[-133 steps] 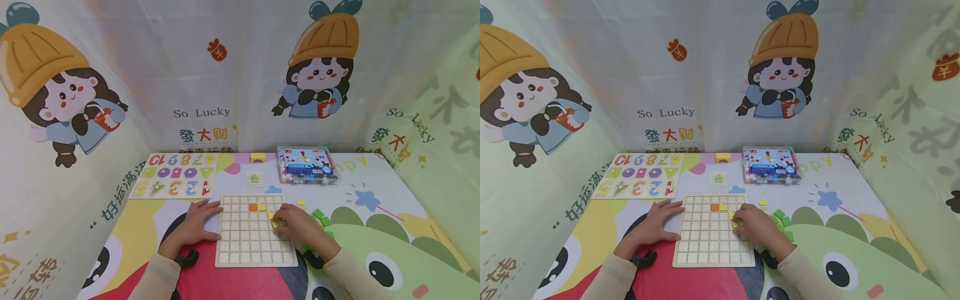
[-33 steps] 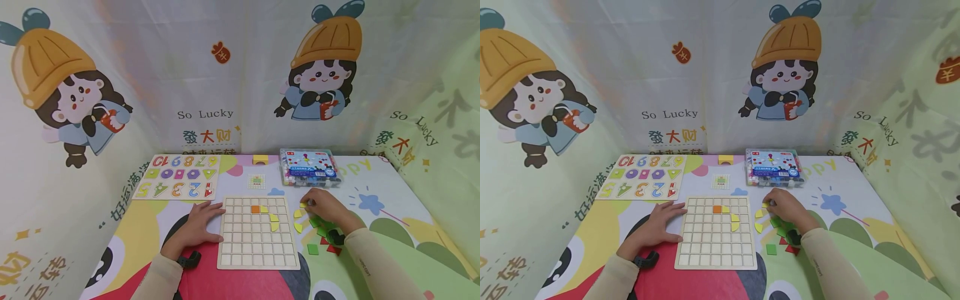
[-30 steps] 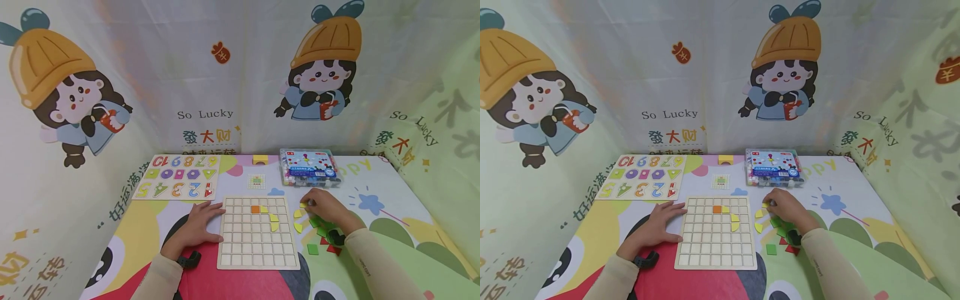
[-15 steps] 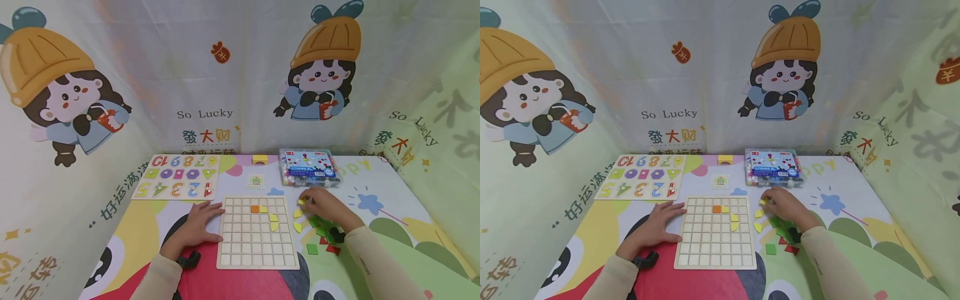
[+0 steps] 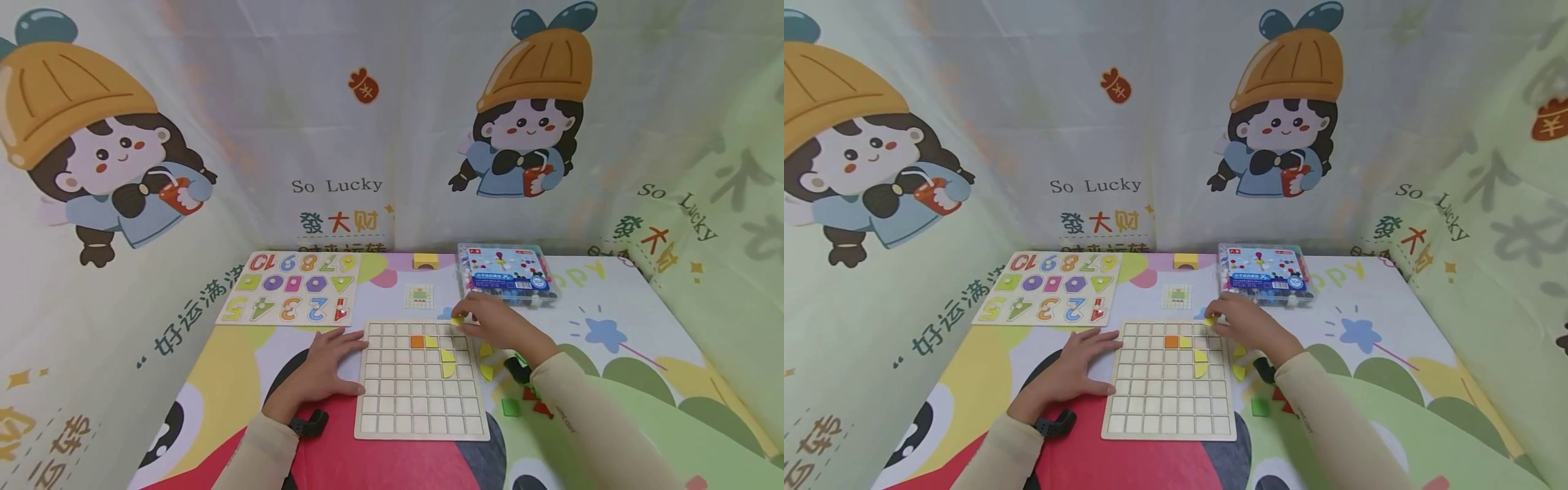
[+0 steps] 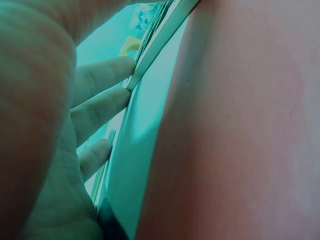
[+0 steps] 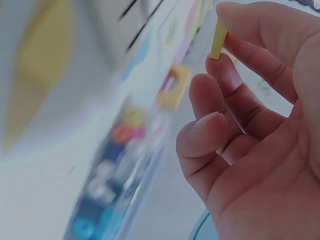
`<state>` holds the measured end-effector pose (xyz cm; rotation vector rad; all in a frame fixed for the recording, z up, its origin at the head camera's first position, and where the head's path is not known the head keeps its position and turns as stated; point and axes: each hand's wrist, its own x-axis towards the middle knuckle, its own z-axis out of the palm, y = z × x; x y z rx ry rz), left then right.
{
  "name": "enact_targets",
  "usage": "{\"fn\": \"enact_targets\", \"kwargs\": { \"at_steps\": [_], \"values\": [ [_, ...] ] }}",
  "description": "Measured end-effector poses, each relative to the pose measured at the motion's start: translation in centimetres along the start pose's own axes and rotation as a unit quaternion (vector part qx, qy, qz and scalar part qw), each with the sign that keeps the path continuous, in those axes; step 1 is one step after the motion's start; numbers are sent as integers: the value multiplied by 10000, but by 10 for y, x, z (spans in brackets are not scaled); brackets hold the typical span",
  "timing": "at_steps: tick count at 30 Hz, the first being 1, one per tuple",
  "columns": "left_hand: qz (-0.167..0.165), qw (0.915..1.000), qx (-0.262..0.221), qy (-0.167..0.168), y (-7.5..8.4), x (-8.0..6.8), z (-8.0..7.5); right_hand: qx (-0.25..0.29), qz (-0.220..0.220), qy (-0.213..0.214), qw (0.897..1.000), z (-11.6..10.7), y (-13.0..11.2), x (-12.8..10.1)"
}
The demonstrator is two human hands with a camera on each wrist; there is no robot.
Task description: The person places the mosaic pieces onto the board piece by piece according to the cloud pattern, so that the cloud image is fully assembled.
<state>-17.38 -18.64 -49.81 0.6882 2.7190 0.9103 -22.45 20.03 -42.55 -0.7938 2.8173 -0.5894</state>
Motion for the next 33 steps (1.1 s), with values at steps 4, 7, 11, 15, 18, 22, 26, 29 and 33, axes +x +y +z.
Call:
{"fn": "enact_targets", "kwargs": {
  "at_steps": [4,7,11,15,18,22,26,29,33],
  "values": [
    [6,10000,0,-9,0,1,-1,-64,-216,3,9997,2,-19,14],
    [-3,10000,1,-16,0,2,-1,-101,-390,-35,9992,6,-33,24],
    [-25,10000,30,-21,0,2,-1,-123,-666,-171,9976,15,-51,36],
    [-28,10000,68,-6,0,2,0,-291,-935,-286,9948,26,-63,45],
    [-34,10000,57,1,1,2,0,-395,-985,-345,9938,34,-66,49],
    [-44,10000,59,-7,2,1,-1,-402,-916,-424,9941,41,-67,53],
    [-49,10000,53,-5,3,0,-2,-490,-839,-481,9941,47,-66,57],
    [-49,10000,44,6,3,-1,-2,-476,-821,-536,9940,50,-66,60],
    [-64,10000,45,-5,2,-2,-2,-381,-701,-615,9949,54,-67,61]
  ]
}}
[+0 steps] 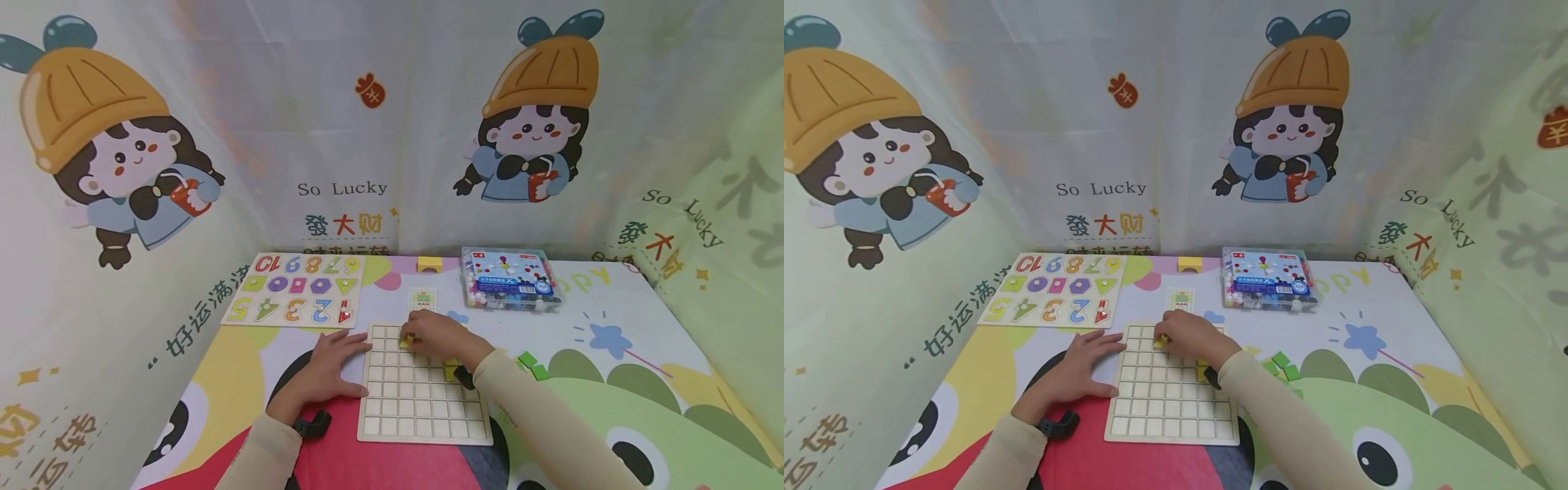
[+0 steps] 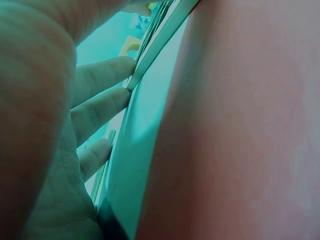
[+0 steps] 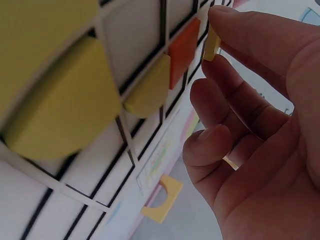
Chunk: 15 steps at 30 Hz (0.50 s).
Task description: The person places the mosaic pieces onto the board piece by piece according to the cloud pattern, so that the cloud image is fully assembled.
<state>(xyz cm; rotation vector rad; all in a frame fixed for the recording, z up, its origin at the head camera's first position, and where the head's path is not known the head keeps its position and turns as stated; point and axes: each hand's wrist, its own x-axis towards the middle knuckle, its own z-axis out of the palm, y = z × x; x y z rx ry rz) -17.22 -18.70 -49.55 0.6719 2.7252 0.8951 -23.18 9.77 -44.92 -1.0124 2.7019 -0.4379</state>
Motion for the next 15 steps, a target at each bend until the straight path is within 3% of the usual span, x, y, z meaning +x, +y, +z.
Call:
{"fn": "enact_targets", "kwargs": {
  "at_steps": [15],
  "values": [
    [-31,10000,-70,18,1,0,1,129,166,10,9998,3,-5,-2]
  ]
}}
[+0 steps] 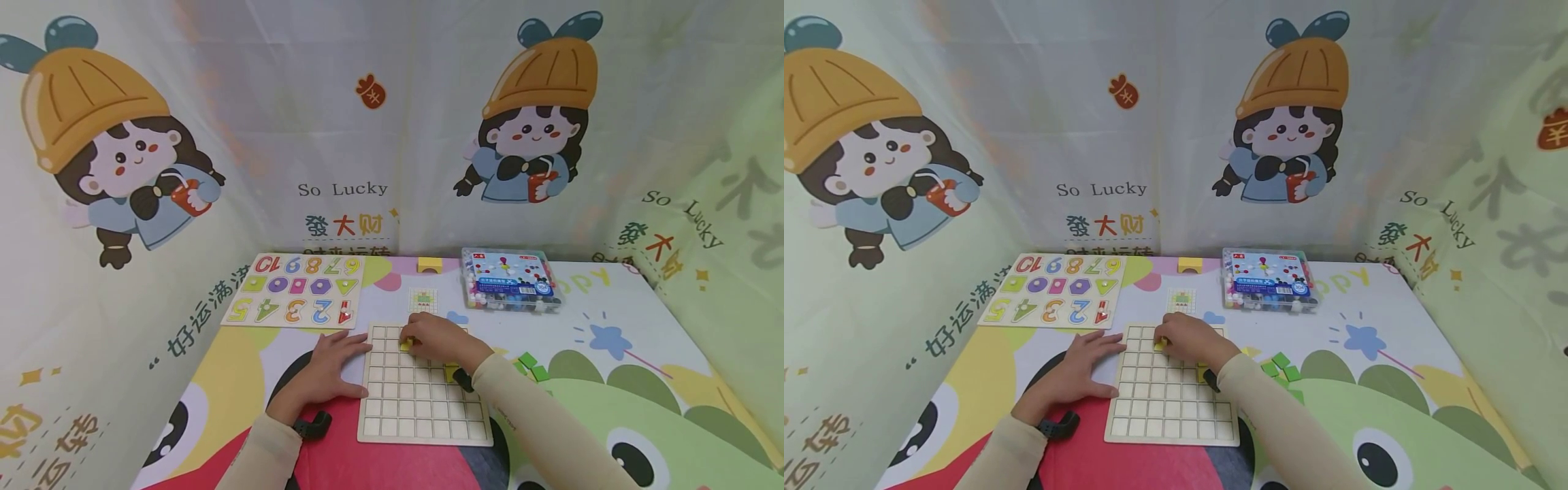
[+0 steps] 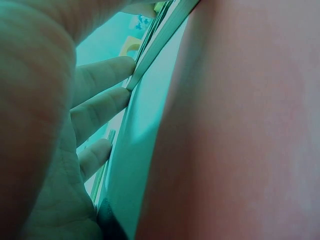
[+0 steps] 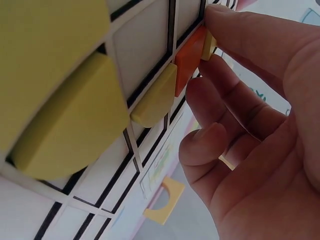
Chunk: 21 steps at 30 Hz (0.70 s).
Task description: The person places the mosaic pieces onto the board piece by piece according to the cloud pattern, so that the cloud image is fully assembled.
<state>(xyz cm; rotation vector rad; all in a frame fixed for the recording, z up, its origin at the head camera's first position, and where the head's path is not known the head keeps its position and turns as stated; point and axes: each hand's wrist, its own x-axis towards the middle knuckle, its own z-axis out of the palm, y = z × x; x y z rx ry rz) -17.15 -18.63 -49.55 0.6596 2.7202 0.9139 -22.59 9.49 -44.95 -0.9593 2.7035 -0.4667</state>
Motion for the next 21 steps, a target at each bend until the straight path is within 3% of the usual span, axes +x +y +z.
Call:
{"fn": "enact_targets", "kwargs": {
  "at_steps": [13,21],
  "values": [
    [30,10000,68,-22,-4,2,3,21,-20,-22,10000,0,3,-1],
    [43,10000,15,-1,-3,1,2,220,155,258,9993,-15,16,-23]
  ]
}}
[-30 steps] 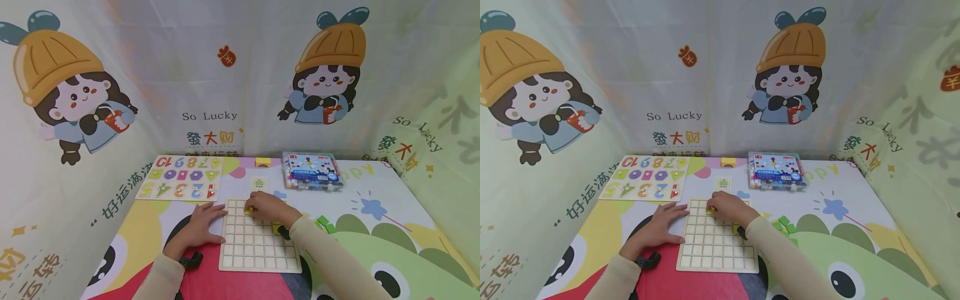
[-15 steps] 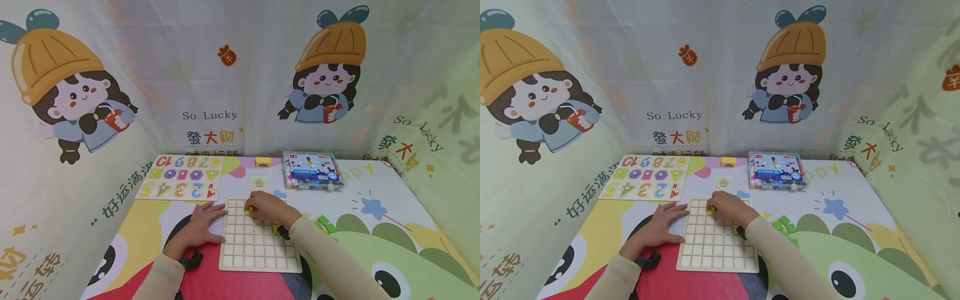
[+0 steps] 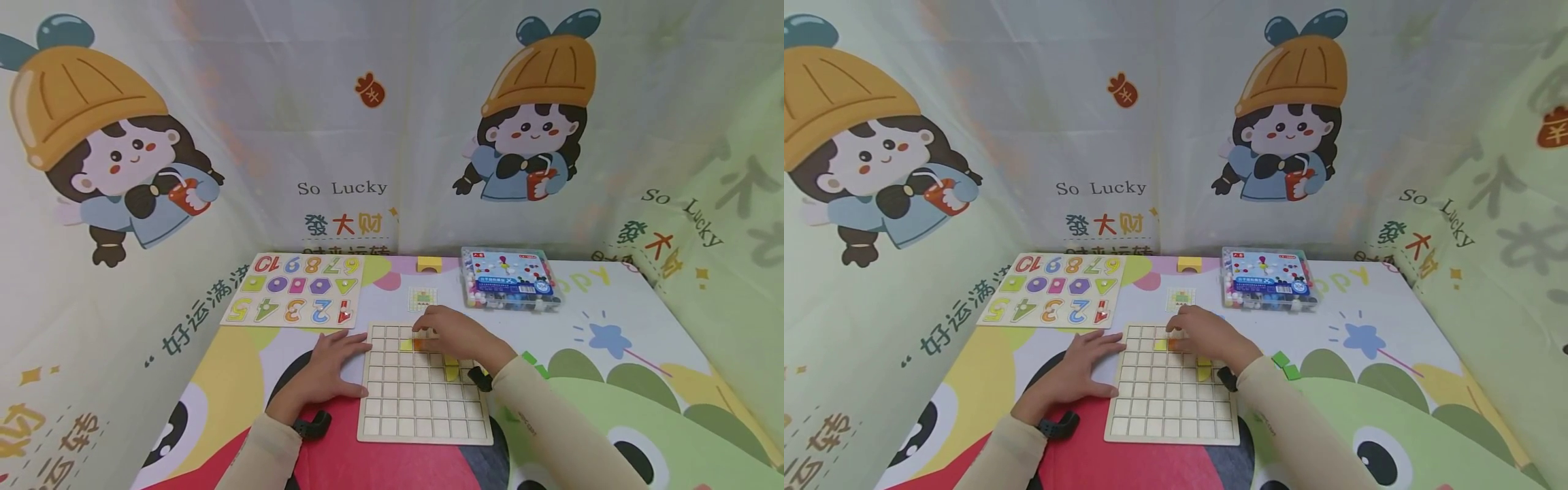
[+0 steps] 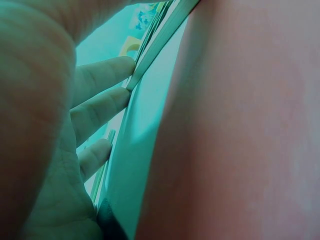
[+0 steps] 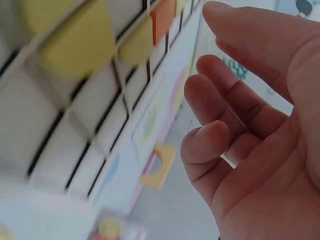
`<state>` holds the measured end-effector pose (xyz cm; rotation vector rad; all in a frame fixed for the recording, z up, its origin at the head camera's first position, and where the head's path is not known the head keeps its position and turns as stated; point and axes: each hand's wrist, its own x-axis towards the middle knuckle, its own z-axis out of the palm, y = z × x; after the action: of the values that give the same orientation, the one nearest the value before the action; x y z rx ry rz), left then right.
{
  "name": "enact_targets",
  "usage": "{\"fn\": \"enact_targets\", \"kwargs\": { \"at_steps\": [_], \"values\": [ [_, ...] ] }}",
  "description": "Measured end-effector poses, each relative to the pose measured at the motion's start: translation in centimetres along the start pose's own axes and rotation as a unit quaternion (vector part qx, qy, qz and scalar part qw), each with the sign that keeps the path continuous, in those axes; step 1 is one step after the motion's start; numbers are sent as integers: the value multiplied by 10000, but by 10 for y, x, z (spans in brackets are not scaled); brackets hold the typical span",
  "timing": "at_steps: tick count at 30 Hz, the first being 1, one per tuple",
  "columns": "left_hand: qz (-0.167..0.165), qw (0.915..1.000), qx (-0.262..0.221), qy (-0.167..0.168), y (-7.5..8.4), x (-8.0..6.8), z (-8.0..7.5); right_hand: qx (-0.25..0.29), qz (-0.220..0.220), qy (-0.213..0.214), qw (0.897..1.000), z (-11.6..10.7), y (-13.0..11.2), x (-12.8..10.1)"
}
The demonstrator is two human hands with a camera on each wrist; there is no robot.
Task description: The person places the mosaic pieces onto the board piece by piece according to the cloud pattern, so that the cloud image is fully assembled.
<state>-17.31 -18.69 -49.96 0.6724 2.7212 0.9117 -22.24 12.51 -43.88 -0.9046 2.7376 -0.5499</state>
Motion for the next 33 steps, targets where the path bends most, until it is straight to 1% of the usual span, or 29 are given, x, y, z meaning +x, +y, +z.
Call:
{"fn": "enact_targets", "kwargs": {
  "at_steps": [3,7,11,18,21,25,29,33],
  "values": [
    [1,10000,0,16,-1,0,0,115,117,83,9998,-9,10,-13],
    [-26,10000,43,14,-1,0,0,106,324,171,9993,-18,25,-32],
    [-36,10000,46,0,-1,1,1,101,517,192,9984,-21,38,-49],
    [-36,10000,47,6,0,2,1,137,681,218,9973,-24,55,-73],
    [-37,10000,39,9,0,1,0,156,726,208,9970,-25,61,-80],
    [-36,10000,5,4,1,1,0,132,640,211,9976,-25,70,-86],
    [-54,10000,18,6,2,0,-1,112,570,217,9981,-24,77,-90],
    [-81,10000,4,25,2,1,-1,196,603,141,9979,-22,80,-91]
  ]
}}
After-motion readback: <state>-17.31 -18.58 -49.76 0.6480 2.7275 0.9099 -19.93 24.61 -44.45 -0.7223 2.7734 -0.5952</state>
